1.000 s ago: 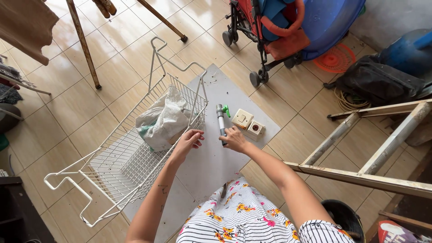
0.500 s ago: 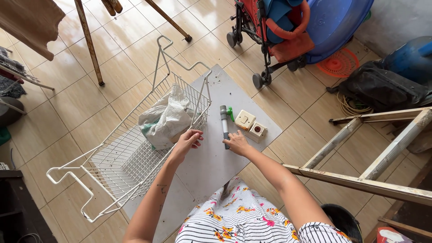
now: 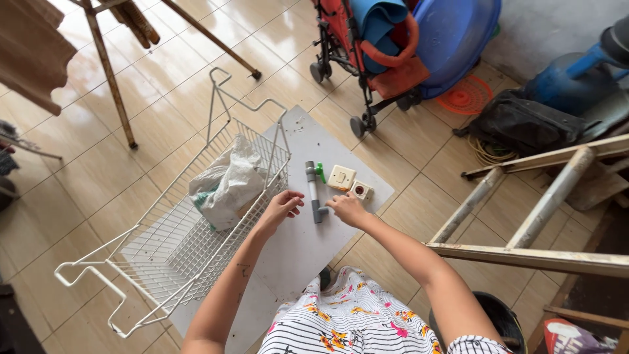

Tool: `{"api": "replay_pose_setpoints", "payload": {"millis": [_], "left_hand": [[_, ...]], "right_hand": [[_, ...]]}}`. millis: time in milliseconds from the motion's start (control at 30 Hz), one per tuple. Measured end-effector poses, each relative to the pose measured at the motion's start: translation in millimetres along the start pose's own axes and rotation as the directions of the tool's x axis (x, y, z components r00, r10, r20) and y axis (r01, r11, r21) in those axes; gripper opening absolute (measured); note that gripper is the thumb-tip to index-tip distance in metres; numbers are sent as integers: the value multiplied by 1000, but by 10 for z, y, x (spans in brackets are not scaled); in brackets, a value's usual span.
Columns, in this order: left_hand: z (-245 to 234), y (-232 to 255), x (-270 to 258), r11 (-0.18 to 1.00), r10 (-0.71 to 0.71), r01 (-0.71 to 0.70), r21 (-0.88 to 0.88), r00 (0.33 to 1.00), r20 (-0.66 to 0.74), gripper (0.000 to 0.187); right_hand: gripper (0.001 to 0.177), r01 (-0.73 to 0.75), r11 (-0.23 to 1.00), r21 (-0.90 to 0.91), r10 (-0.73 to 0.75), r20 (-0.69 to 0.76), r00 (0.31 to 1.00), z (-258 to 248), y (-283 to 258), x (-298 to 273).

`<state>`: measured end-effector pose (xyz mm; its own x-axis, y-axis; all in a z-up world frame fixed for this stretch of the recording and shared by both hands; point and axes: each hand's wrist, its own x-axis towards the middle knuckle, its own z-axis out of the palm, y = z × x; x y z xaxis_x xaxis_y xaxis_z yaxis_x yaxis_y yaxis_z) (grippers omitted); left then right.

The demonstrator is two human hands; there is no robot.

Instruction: Moving and organizing various tools and objects in a storage or garage area, including shifting a ladder and placing items into a bucket.

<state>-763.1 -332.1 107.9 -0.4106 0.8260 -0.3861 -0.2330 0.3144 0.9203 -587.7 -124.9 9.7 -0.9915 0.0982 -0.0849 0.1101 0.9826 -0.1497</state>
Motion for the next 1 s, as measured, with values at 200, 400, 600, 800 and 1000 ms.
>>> {"api": "replay_pose_setpoints", "payload": {"millis": [200, 400, 600, 800, 1000], "left_hand": [[336, -14, 168, 995, 37, -47, 91, 993, 111, 22], [700, -41, 342, 998, 55, -63, 19, 964, 259, 23], [1151, 5, 491, 980, 77, -138, 145, 928, 363, 27], [1675, -156, 799, 987, 19, -89, 131, 886, 463, 41], [2454, -61, 675, 985, 32, -129, 119, 797, 603, 27]], "right_hand": [[33, -201, 976, 88, 210, -98, 973, -178, 314, -527], [21, -404, 908, 109, 416, -141, 898, -432, 515, -1309], [17, -590, 746, 310, 663, -254, 705, -755, 538, -2212], [24, -692, 600, 401, 796, -388, 465, -863, 428, -3206], [18, -720, 388, 576, 905, -388, 177, -924, 42, -4243]]}}
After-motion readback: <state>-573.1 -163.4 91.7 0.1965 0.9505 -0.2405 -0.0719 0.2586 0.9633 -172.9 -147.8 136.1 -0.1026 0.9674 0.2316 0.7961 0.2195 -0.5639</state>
